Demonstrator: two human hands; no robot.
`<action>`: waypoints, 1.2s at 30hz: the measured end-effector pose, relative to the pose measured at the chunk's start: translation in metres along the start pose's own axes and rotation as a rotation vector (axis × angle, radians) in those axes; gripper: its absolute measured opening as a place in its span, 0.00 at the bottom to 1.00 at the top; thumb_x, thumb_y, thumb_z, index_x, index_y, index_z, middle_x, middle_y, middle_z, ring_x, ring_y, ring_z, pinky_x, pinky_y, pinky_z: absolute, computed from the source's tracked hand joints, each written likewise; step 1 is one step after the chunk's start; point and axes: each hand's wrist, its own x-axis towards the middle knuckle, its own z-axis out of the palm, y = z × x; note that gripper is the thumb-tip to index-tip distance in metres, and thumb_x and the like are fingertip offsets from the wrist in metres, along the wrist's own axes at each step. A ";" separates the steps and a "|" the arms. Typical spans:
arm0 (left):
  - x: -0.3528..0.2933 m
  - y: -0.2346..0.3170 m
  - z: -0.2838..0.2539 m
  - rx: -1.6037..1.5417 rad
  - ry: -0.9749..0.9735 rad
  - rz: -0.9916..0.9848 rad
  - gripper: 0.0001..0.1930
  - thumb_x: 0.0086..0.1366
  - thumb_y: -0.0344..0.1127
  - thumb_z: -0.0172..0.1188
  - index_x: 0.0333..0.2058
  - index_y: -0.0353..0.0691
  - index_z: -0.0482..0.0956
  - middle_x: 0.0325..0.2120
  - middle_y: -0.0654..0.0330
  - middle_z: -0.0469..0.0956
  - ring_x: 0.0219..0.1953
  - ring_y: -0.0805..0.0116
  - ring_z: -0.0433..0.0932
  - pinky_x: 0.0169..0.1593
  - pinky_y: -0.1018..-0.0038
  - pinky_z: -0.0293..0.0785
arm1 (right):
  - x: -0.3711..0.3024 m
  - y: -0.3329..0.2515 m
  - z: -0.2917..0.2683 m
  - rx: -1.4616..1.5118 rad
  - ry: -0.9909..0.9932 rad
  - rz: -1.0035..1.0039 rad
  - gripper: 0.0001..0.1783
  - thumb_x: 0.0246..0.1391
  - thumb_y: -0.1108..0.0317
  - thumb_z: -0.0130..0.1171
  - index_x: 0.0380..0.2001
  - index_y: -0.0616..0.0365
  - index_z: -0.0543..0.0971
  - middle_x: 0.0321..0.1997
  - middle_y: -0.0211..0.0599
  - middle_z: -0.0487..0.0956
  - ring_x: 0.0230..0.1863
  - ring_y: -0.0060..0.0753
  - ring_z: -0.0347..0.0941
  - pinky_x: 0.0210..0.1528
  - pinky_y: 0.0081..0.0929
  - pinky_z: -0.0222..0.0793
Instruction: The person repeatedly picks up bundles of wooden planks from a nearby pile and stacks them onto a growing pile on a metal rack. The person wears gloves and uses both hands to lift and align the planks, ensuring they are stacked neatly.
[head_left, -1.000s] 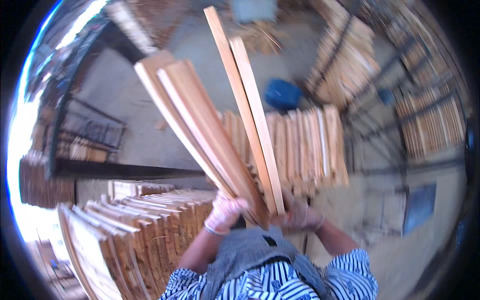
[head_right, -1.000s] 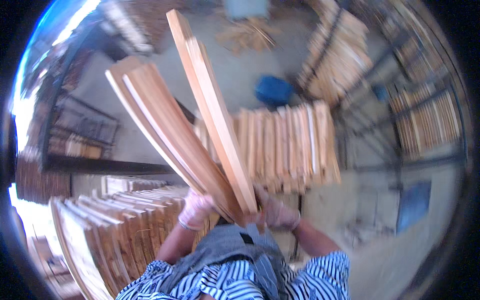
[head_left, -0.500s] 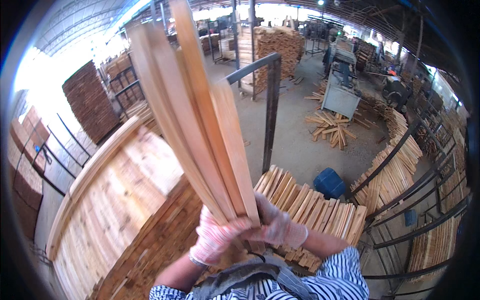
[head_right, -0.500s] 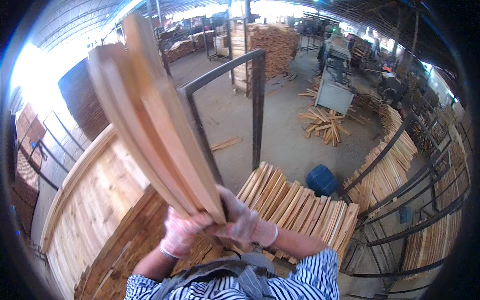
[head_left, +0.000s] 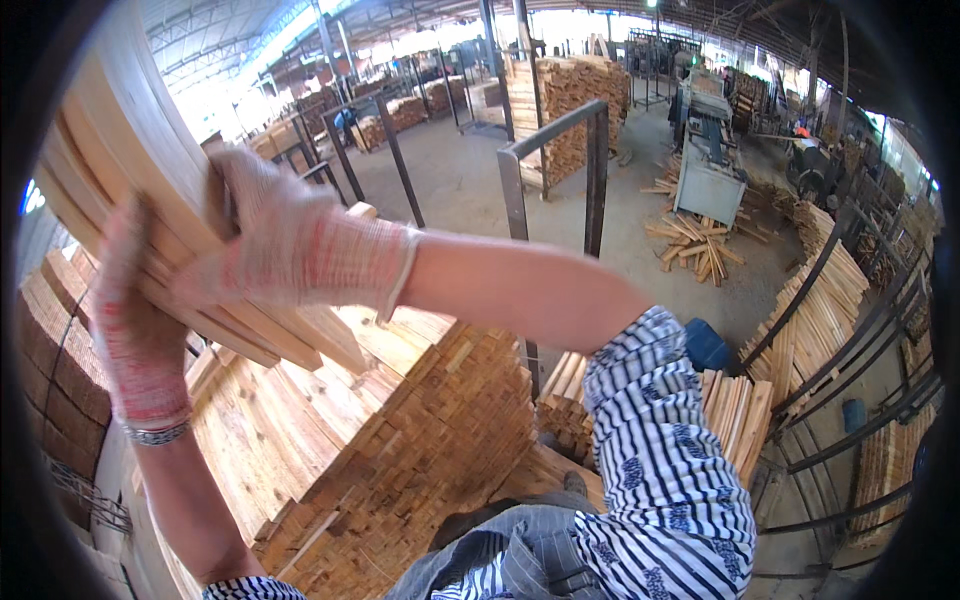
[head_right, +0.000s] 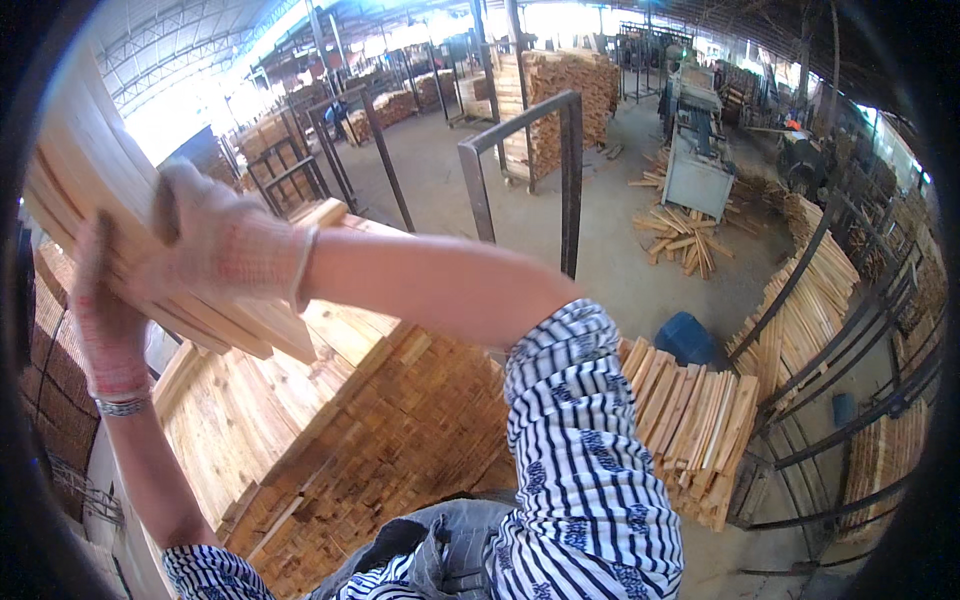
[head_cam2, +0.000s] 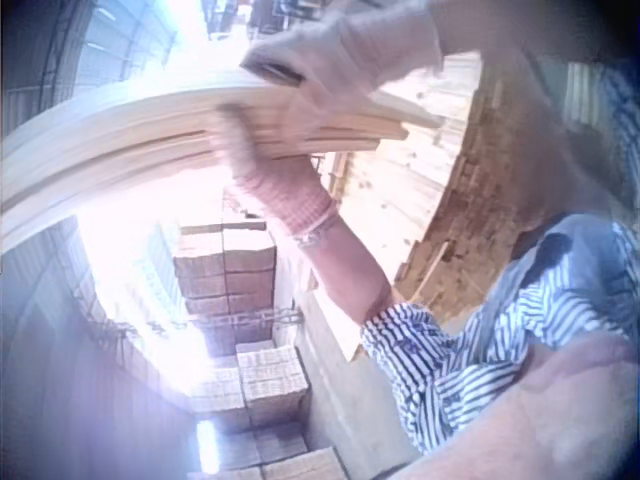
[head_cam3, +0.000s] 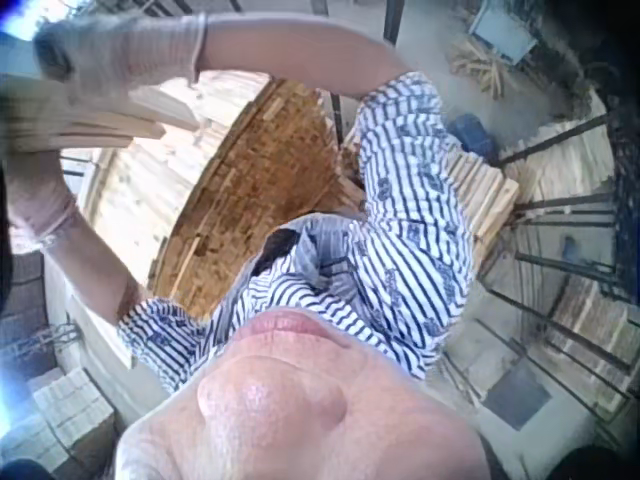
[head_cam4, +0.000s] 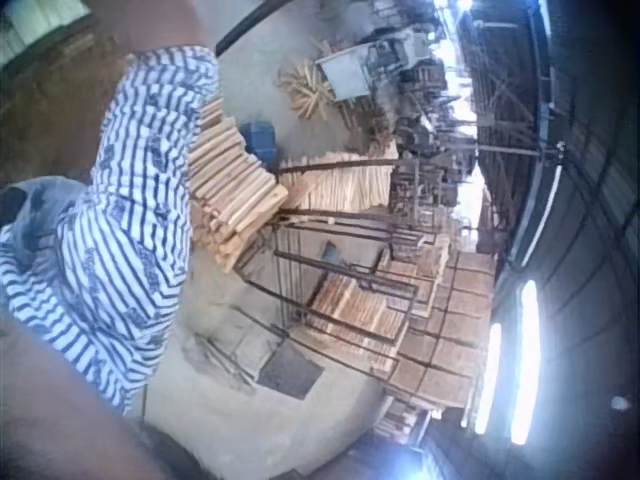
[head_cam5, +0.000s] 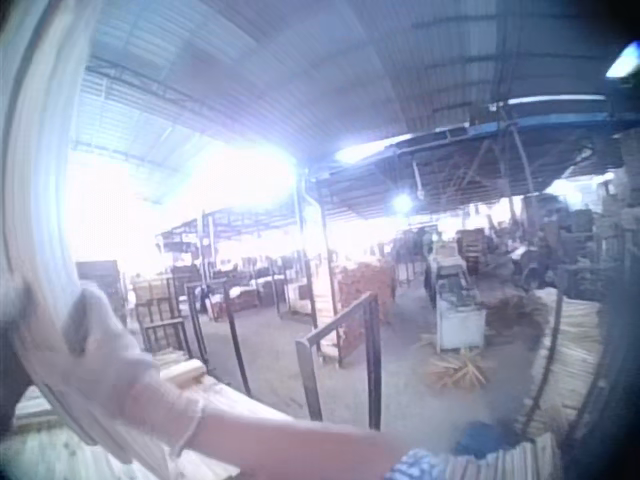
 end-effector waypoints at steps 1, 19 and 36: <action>-0.006 0.010 -0.007 0.097 -0.054 -0.073 0.25 0.63 0.41 0.65 0.55 0.33 0.75 0.53 0.55 0.77 0.55 0.63 0.76 0.60 0.63 0.73 | 0.002 -0.006 0.015 0.110 -0.026 0.062 0.38 0.40 0.46 0.74 0.46 0.62 0.70 0.44 0.40 0.75 0.43 0.33 0.75 0.44 0.25 0.75; -0.036 0.118 -0.153 0.837 0.022 0.037 0.31 0.54 0.57 0.72 0.45 0.36 0.76 0.35 0.61 0.78 0.41 0.70 0.77 0.52 0.69 0.76 | 0.091 0.071 0.052 -0.007 -0.466 0.060 0.44 0.45 0.59 0.74 0.62 0.61 0.65 0.47 0.42 0.78 0.45 0.31 0.77 0.47 0.27 0.77; -0.213 0.091 -0.261 1.786 -0.253 -1.273 0.33 0.51 0.31 0.71 0.57 0.40 0.71 0.49 0.51 0.77 0.47 0.57 0.79 0.51 0.62 0.79 | 0.016 0.157 0.068 -0.672 -0.994 0.152 0.63 0.27 0.47 0.80 0.67 0.61 0.61 0.62 0.57 0.69 0.63 0.54 0.66 0.64 0.39 0.65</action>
